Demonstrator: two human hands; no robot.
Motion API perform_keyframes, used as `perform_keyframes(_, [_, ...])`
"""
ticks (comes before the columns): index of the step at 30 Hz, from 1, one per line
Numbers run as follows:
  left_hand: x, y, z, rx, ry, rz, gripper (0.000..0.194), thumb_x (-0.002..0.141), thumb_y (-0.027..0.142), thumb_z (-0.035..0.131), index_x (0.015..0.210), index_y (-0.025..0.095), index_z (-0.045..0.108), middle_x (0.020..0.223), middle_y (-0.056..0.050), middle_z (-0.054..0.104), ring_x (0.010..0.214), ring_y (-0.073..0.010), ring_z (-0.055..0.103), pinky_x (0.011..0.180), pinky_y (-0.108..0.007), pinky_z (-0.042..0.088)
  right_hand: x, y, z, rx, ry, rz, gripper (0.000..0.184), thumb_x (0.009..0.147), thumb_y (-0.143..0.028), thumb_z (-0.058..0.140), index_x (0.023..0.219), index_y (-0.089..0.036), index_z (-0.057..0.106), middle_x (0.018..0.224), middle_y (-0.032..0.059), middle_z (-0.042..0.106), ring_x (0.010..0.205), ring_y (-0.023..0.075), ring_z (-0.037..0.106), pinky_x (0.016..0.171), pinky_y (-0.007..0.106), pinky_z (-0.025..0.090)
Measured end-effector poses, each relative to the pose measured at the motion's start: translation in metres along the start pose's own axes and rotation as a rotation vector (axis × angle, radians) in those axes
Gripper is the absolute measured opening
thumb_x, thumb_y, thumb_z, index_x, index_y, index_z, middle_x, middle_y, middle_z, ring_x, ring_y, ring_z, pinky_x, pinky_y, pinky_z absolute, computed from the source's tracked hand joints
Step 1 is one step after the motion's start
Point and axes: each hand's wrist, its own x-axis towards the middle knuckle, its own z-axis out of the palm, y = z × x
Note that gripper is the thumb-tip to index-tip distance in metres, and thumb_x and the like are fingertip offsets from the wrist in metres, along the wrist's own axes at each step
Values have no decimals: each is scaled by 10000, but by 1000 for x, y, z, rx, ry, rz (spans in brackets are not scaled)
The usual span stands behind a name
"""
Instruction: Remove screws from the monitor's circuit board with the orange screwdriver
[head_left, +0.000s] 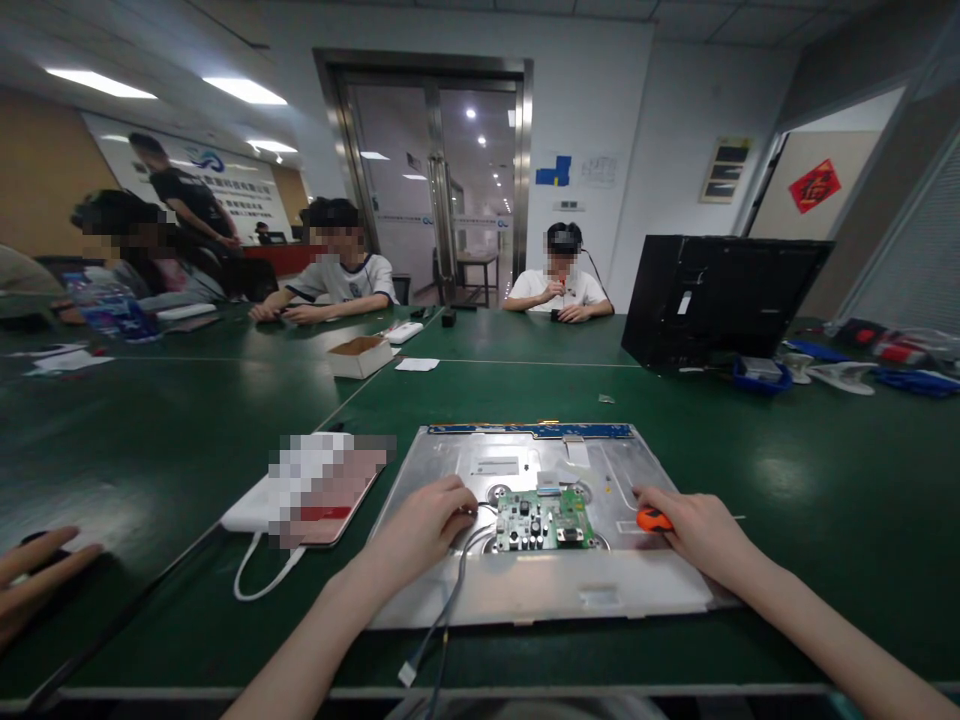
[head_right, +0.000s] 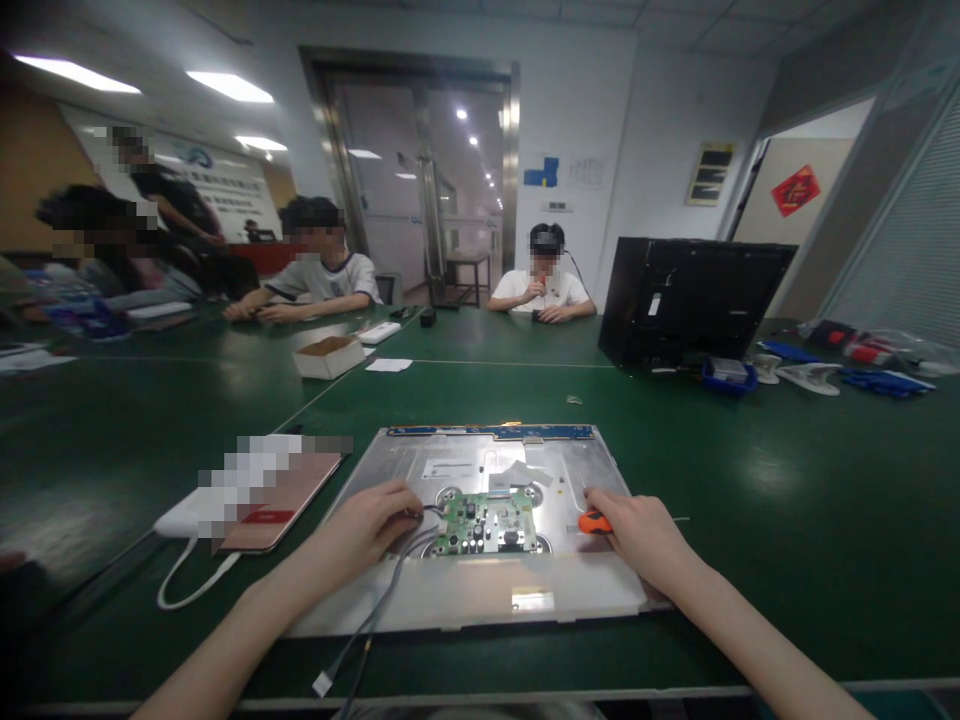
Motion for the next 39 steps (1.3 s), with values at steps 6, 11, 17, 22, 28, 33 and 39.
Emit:
perform_keyframes(6, [2,2,1,19,5,-6,200,930,124,467,871,173,652,1003,-75,664,924,-205,645,819,-302,482,14,-5,-5,-80,-20,-33,327,842,-56,519,1085,-223,661,1027,61,770,908,257,739,785,351,538])
perform_keyframes(11, [13,5,-9,74,73,24,205,927,148,442,854,176,631,947,-79,677,872,-212,641,793,-313,483,34,-8,-9,-44,7,-36,524,820,-31,523,1303,-219,599,1257,102,689,1088,255,688,877,340,518])
perform_keyframes(17, [45,11,-22,92,65,85,197,871,130,458,821,176,643,877,-62,708,835,-197,641,741,-270,467,46,-10,-15,-10,-30,-64,348,839,-38,500,1075,-192,704,1098,97,709,1008,243,690,832,303,489])
perform_keyframes(22, [76,15,-18,134,-44,106,186,837,122,507,828,168,687,866,-57,727,805,-186,652,722,-246,466,47,-7,-11,15,-6,-72,275,838,-35,512,999,-179,683,1038,86,713,964,224,686,806,286,480])
perform_keyframes(28, [103,23,2,173,-84,221,181,805,85,555,823,170,714,910,-65,738,863,-198,663,776,-257,489,47,7,-3,171,31,-110,453,834,-52,533,1245,-216,632,1278,79,688,1166,231,651,994,375,478])
perform_keyframes(33, [106,18,12,178,-74,238,136,830,87,568,813,164,678,934,-69,718,902,-201,651,807,-264,486,45,14,-7,253,1,-142,409,880,-120,517,1254,-202,662,1265,86,702,1175,237,652,1010,368,482])
perform_keyframes(39, [100,15,12,205,-60,224,143,855,98,534,828,169,655,918,-71,703,878,-202,646,790,-269,488,48,7,-10,249,12,-147,342,883,-126,529,1173,-201,694,1204,78,724,1108,238,669,956,347,490])
